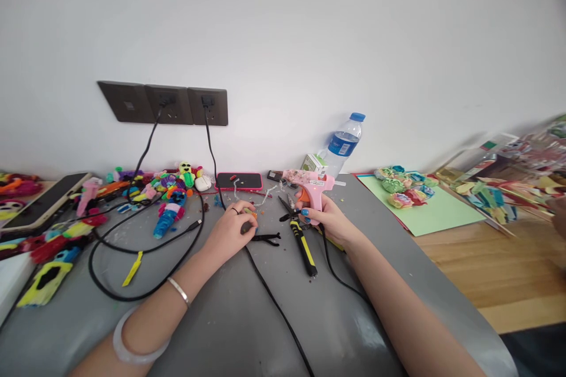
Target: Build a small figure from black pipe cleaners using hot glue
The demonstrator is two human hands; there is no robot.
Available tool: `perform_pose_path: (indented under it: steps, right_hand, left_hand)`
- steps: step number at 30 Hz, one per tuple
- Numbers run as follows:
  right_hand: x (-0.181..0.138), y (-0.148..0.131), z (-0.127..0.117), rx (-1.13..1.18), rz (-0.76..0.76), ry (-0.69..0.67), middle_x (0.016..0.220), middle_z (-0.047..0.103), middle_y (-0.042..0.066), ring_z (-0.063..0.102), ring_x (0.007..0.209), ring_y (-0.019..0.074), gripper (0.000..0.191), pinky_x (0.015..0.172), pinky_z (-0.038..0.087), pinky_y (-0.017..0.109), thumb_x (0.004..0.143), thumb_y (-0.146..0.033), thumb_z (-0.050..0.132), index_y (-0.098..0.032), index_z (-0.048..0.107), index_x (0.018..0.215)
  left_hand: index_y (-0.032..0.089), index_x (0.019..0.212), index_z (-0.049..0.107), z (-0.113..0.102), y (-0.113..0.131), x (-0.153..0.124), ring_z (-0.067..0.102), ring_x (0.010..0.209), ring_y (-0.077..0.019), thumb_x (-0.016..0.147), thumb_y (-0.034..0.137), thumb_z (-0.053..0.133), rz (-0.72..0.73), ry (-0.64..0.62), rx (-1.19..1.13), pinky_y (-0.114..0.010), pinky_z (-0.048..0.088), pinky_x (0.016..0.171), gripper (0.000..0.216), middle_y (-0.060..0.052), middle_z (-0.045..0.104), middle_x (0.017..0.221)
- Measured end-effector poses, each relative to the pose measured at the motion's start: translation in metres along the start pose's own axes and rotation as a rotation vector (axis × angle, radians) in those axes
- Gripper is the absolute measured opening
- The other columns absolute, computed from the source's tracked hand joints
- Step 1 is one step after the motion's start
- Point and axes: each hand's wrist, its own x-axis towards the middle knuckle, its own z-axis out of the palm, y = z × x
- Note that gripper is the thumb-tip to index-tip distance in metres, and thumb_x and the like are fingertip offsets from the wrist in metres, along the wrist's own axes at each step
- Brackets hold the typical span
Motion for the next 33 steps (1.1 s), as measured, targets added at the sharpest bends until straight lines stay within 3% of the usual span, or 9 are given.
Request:
perform_pose_path:
  steps: [8, 14, 20, 33]
  right_hand:
    - [0.0008, 0.0022, -0.0029, -0.044, -0.002, 0.005, 0.085, 0.066, 0.003, 0.049, 0.060, 0.0104, 0.041, 0.047, 0.028, 0.023, 0.068, -0.036, 0.085, -0.021, 0.064, 0.099]
    - [0.0007, 0.0010, -0.0024, -0.052, 0.002, 0.009, 0.086, 0.066, 0.003, 0.050, 0.061, 0.0112, 0.042, 0.048, 0.029, 0.023, 0.067, -0.037, 0.085, -0.020, 0.063, 0.098]
    - [0.0001, -0.0007, -0.0001, -0.044, 0.006, 0.005, 0.085, 0.066, 0.003, 0.048, 0.060, 0.0112, 0.040, 0.048, 0.030, 0.023, 0.066, -0.036, 0.085, -0.021, 0.063, 0.096]
    - [0.0000, -0.0033, 0.0022, -0.011, 0.009, -0.037, 0.085, 0.066, 0.003, 0.052, 0.063, 0.0114, 0.042, 0.050, 0.033, 0.022, 0.067, -0.033, 0.084, -0.019, 0.064, 0.101]
  left_hand:
    - [0.020, 0.084, 0.066, 0.0005, 0.0012, -0.0014, 0.064, 0.106, -0.0252, 0.086, 0.007, 0.056, 0.075, 0.028, 0.083, -0.038, 0.057, 0.085, 0.017, -0.009, 0.061, 0.117]
    - [0.021, 0.083, 0.066, -0.0021, 0.0028, -0.0019, 0.066, 0.101, -0.0239, 0.087, 0.010, 0.054, 0.079, 0.020, 0.122, -0.033, 0.057, 0.072, 0.017, -0.008, 0.062, 0.120]
    - [0.020, 0.080, 0.067, -0.0067, -0.0018, 0.0001, 0.065, 0.109, -0.0268, 0.087, 0.015, 0.056, 0.049, 0.008, 0.044, -0.040, 0.057, 0.086, 0.014, -0.010, 0.061, 0.127]
    - [0.019, 0.080, 0.063, -0.0064, -0.0033, -0.0032, 0.059, 0.124, -0.0345, 0.086, 0.014, 0.053, 0.039, -0.086, 0.116, -0.051, 0.055, 0.096, 0.013, -0.014, 0.047, 0.147]
